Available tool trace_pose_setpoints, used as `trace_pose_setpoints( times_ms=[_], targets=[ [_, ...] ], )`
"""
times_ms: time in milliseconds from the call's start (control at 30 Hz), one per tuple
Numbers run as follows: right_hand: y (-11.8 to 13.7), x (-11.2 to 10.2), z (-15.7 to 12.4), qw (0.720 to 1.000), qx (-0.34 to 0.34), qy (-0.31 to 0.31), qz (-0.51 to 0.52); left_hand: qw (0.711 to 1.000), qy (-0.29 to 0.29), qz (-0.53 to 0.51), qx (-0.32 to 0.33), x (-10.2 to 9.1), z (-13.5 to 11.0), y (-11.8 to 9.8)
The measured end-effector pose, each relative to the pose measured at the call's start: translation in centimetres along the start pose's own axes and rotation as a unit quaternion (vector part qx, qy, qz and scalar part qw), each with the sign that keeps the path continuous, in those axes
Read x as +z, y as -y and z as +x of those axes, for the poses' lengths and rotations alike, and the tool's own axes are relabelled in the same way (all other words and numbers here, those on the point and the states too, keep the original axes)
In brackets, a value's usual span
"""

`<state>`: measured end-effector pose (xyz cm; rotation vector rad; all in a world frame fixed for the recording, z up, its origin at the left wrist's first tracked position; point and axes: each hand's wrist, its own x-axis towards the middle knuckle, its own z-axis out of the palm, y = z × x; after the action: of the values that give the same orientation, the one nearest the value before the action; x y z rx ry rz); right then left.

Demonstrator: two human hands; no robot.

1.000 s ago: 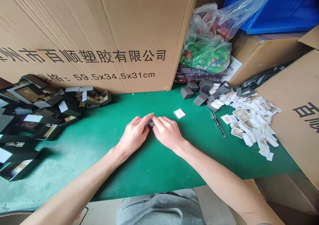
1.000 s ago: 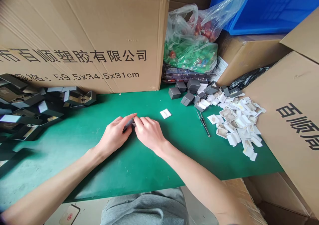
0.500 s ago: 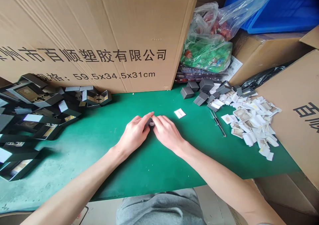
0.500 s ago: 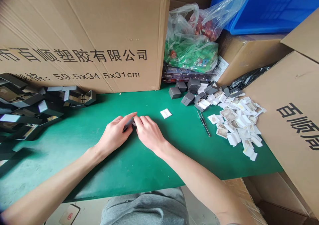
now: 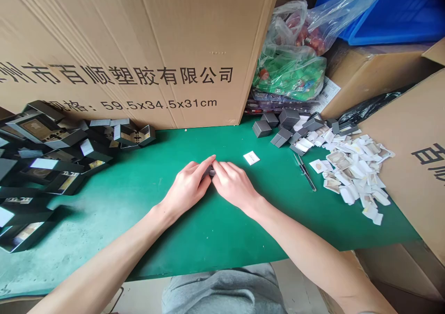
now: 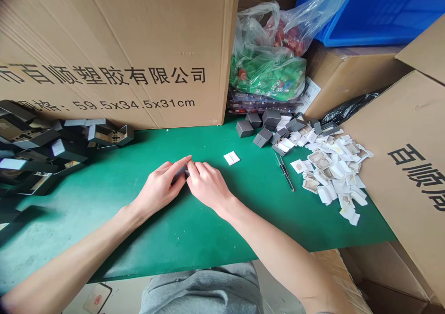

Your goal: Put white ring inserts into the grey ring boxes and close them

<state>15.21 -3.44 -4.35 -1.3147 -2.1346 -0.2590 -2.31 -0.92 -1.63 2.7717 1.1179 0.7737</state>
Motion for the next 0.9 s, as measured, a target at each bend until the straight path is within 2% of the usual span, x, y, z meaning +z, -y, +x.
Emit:
trace_pose_setpoints(
  times_ms=[367,667,900],
  targets=[
    [0.04,0.06,-0.16,1.0,0.015,-0.006,-0.007,0.999,-0.003,0.031,0.006,-0.05,-0.13,-0.11],
    [0.35,-0.25,-0.03,0.999,0.021,0.017,0.036,0.998,0.006,0.061,-0.013,0.19,0.07,-0.13],
    [0.18,-0.18,0.04,0.999,0.02,0.026,0.032,0.998,0.006,0.065,-0.026,0.08,0.22,-0.18]
  ],
)
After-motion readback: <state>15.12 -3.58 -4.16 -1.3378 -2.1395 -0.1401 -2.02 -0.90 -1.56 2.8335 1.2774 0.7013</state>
